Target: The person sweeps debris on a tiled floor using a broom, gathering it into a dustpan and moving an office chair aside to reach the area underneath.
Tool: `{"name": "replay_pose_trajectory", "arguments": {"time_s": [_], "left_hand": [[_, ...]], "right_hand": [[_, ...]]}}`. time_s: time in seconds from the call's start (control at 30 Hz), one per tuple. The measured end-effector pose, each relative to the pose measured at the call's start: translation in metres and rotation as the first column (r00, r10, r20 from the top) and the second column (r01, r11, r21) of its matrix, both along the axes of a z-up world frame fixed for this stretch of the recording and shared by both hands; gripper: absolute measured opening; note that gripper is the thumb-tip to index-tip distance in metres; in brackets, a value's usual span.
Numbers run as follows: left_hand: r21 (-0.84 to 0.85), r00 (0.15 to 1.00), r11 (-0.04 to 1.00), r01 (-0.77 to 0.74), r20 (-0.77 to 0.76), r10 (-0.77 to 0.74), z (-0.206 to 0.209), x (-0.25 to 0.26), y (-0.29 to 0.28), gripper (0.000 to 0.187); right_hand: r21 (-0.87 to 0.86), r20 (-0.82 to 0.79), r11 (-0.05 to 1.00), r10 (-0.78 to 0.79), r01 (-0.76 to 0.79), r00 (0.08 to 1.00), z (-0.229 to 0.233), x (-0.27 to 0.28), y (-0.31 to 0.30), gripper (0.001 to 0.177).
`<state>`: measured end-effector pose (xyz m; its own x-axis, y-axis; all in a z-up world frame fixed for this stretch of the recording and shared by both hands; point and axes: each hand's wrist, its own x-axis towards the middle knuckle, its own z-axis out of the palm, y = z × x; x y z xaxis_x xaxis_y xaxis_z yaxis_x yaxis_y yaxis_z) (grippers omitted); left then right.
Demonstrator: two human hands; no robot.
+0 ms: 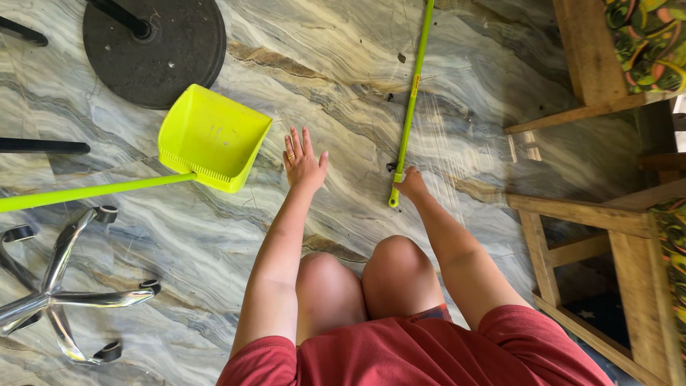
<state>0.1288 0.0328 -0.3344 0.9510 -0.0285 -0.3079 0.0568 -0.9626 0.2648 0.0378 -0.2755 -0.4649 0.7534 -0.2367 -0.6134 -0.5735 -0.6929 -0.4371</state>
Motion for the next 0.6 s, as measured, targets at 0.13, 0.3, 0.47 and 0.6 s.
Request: {"name": "replay_pose_trajectory", "arguments": {"time_s": [0.13, 0.3, 0.47, 0.6], "left_hand": [[0.021, 0.999, 1.000, 0.022, -0.027, -0.022, -0.017, 0.013, -0.005, 0.090], [0.014, 0.999, 0.999, 0.031, -0.042, -0.030, -0.026, 0.015, -0.011, 0.089], [0.016, 0.999, 1.000, 0.022, -0.036, -0.021, -0.028, 0.016, -0.007, 0.089], [0.006, 0.999, 1.000, 0.018, -0.027, -0.018, -0.027, 0.016, -0.010, 0.090]], "right_hand": [[-0.013, -0.052, 0.999, 0.041, -0.042, 0.998, -0.024, 0.003, 0.008, 0.083], [-0.050, -0.069, 0.998, -0.032, 0.028, 0.997, -0.035, 0.003, 0.015, 0.087], [-0.085, -0.067, 0.992, -0.094, 0.088, 0.993, -0.040, 0.007, 0.019, 0.082], [-0.004, -0.037, 0.976, -0.217, 0.217, 0.976, -0.042, 0.005, 0.025, 0.074]]}}
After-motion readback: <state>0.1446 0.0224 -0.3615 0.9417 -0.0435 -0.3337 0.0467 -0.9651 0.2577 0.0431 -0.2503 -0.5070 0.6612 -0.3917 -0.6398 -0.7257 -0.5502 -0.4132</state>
